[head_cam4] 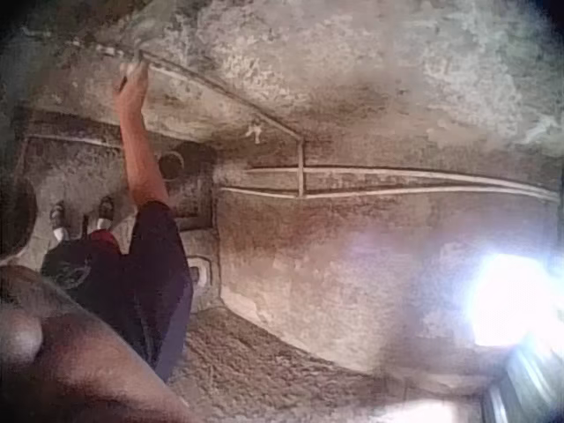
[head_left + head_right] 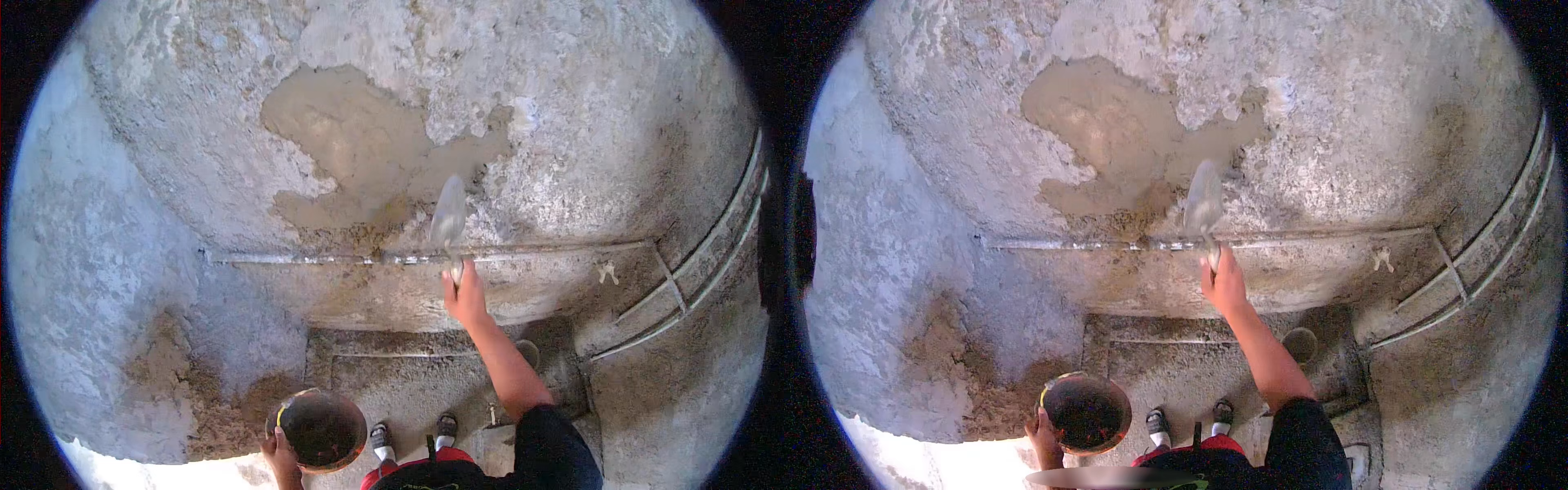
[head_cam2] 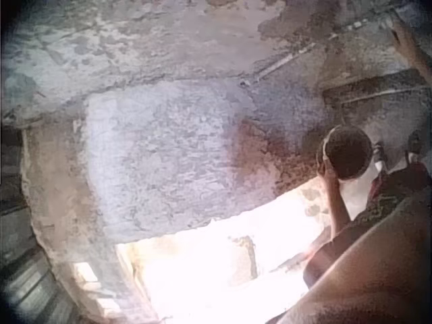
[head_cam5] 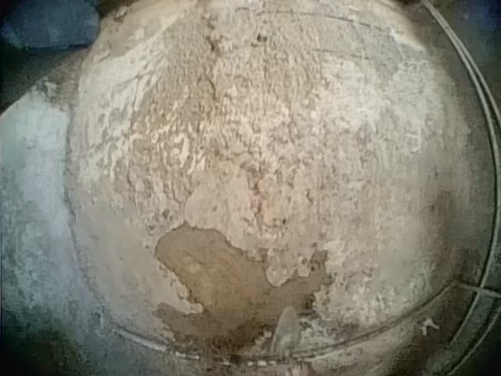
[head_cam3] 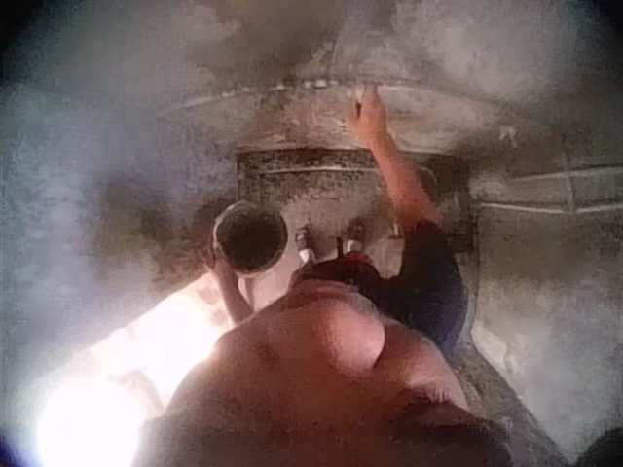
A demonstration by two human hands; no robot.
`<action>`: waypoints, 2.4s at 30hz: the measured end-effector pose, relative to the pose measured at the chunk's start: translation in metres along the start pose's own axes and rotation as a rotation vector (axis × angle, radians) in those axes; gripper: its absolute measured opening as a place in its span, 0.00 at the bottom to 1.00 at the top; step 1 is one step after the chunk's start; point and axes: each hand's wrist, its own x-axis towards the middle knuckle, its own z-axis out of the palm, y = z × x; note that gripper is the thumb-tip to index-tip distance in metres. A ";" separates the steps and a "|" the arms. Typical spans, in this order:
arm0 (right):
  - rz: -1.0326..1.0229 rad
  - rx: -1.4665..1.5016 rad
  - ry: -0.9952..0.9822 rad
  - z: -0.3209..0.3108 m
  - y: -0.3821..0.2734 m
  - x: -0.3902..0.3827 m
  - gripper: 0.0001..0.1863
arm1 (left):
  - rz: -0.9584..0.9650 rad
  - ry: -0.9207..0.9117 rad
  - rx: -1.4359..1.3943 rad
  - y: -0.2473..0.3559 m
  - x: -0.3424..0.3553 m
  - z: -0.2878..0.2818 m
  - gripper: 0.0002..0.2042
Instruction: The person applies wet plaster from a bucket onto a concrete wall using a hand trowel.
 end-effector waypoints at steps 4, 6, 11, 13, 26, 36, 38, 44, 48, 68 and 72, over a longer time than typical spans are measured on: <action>0.120 -0.112 -0.084 0.048 0.029 0.024 0.27 | 0.027 0.013 -0.027 -0.023 0.012 0.001 0.18; 0.197 -0.166 -0.189 0.065 0.033 0.027 0.28 | 0.073 0.160 -0.133 -0.029 0.013 0.002 0.20; 0.136 -0.294 -0.287 0.085 0.061 0.003 0.30 | -0.016 -0.150 0.116 -0.034 0.009 -0.011 0.25; 0.106 -0.336 -0.282 0.079 0.066 -0.015 0.28 | -0.038 -0.146 0.159 -0.035 0.005 -0.009 0.25; 0.084 -0.265 -0.157 0.057 0.027 0.038 0.20 | 0.098 -0.154 0.063 -0.002 -0.013 0.004 0.20; 0.444 -0.343 -0.695 -0.012 0.052 -0.214 0.26 | 0.064 -0.087 0.081 0.002 -0.019 -0.004 0.19; 0.482 -0.511 -0.691 -0.029 0.116 -0.355 0.23 | 0.093 -0.081 0.044 -0.001 -0.015 0.005 0.20; 0.682 -0.224 -0.536 -0.089 0.045 -0.395 0.23 | 0.160 0.002 0.072 -0.028 -0.001 0.009 0.22; 0.488 -0.061 -0.302 -0.055 0.016 -0.256 0.18 | 0.007 0.081 0.002 -0.009 -0.008 0.027 0.18; 0.216 -0.281 -0.692 0.086 -0.004 -0.129 0.25 | -0.056 0.112 -0.007 -0.023 0.051 -0.043 0.18; 0.509 -0.268 -0.661 0.041 0.014 -0.329 0.22 | 0.147 -0.110 0.038 -0.035 0.096 -0.068 0.17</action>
